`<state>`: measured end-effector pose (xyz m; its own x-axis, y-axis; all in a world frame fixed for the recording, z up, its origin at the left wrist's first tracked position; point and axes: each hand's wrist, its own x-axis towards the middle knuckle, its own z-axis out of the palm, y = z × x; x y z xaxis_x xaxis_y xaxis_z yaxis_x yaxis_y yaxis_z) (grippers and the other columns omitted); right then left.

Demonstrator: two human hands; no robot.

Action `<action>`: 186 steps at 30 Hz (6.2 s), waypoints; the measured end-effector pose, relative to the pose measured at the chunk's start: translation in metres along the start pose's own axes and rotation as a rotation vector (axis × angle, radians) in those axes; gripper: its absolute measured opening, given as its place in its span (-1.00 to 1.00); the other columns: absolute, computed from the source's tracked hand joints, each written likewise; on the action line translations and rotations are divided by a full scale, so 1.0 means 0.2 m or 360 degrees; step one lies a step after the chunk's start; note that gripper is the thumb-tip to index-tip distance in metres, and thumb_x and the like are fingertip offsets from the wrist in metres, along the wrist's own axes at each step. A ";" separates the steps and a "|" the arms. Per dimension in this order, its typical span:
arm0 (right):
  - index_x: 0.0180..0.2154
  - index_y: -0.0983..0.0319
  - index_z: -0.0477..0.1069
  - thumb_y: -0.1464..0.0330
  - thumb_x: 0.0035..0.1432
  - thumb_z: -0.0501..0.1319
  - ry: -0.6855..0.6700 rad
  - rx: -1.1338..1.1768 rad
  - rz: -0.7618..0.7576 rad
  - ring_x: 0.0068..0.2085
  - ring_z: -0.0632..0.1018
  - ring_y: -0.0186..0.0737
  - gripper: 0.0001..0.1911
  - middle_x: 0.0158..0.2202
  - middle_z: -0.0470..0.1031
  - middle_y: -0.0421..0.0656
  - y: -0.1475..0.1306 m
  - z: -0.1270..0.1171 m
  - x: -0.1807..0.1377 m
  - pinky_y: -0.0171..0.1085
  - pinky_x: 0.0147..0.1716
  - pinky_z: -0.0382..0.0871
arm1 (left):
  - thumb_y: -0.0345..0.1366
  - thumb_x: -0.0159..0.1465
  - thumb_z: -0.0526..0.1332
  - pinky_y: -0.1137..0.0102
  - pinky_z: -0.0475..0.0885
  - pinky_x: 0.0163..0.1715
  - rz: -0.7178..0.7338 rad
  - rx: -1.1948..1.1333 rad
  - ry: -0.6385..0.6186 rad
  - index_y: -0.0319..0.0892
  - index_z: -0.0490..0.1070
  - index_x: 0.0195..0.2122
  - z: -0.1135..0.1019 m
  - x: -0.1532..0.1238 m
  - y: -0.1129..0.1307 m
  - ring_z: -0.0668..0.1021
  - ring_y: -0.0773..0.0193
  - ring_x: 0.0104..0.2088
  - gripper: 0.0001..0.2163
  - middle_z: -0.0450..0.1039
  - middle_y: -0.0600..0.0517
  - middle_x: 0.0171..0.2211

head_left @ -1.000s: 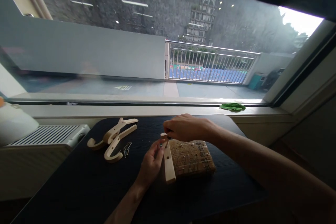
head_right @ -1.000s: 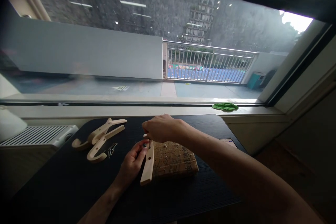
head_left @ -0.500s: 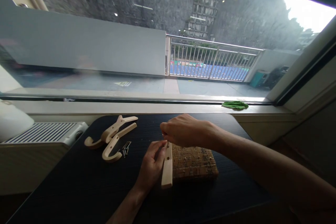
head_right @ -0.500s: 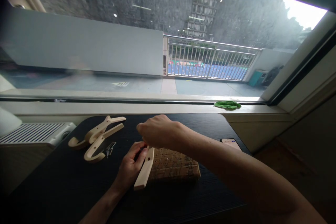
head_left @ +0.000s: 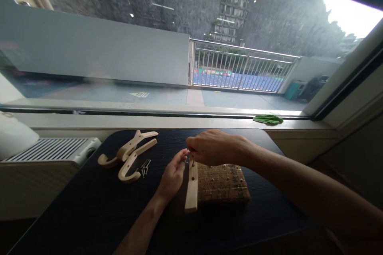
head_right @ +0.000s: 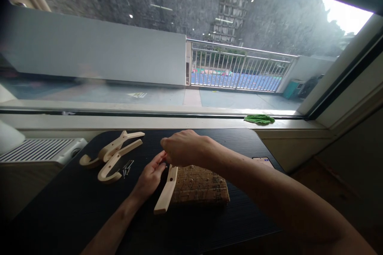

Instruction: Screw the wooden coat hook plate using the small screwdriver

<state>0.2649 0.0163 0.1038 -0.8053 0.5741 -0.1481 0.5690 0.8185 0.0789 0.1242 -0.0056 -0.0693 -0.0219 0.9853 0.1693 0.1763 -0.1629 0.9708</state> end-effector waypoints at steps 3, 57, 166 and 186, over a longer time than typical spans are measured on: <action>-0.30 0.28 0.30 0.32 0.09 0.01 -0.0065 0.0010 0.0035 -0.40 0.47 -0.24 -0.81 -0.40 0.47 -0.09 -0.01 -0.01 -0.01 -0.32 -0.48 0.20 | -0.33 0.14 0.00 0.35 0.31 -0.11 -0.0001 0.0041 -0.0206 -0.19 0.27 -0.01 -0.01 0.02 0.02 0.44 0.22 -0.12 -0.63 0.41 -0.01 -0.10; -0.30 0.30 0.30 0.44 0.04 0.05 -0.0163 0.0029 -0.0051 -0.40 0.46 -0.24 -0.85 -0.42 0.45 -0.10 -0.09 -0.05 -0.06 -0.34 -0.48 0.20 | -0.24 0.18 0.06 0.42 0.32 -0.19 0.0050 0.0168 -0.0060 -0.09 0.30 -0.12 -0.06 -0.10 0.03 0.44 0.29 -0.25 -0.75 0.40 0.05 -0.19; -0.28 0.19 0.38 0.39 0.06 0.04 -0.0054 0.0030 -0.0101 -0.41 0.41 -0.30 -0.80 -0.41 0.44 -0.17 -0.08 -0.13 -0.16 -0.33 -0.48 0.12 | -0.18 0.15 0.07 0.46 0.36 -0.32 -0.0030 0.0179 0.0090 -0.12 0.38 -0.20 0.01 -0.12 0.04 0.48 0.28 -0.30 -0.75 0.46 0.07 -0.28; -0.43 0.29 0.37 0.32 0.11 0.04 0.0061 -0.0133 -0.0041 -0.49 0.38 -0.34 -0.78 -0.50 0.41 -0.14 -0.08 -0.09 -0.12 -0.34 -0.53 0.07 | -0.19 0.15 0.07 0.48 0.36 -0.34 -0.0036 0.0163 0.0044 -0.12 0.36 -0.17 0.01 -0.12 0.04 0.48 0.29 -0.32 -0.74 0.45 0.08 -0.32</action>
<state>0.2714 -0.0099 0.1228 -0.8261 0.5520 -0.1136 0.5336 0.8309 0.1576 0.1271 -0.0310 -0.0663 -0.0541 0.9867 0.1535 0.2751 -0.1330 0.9522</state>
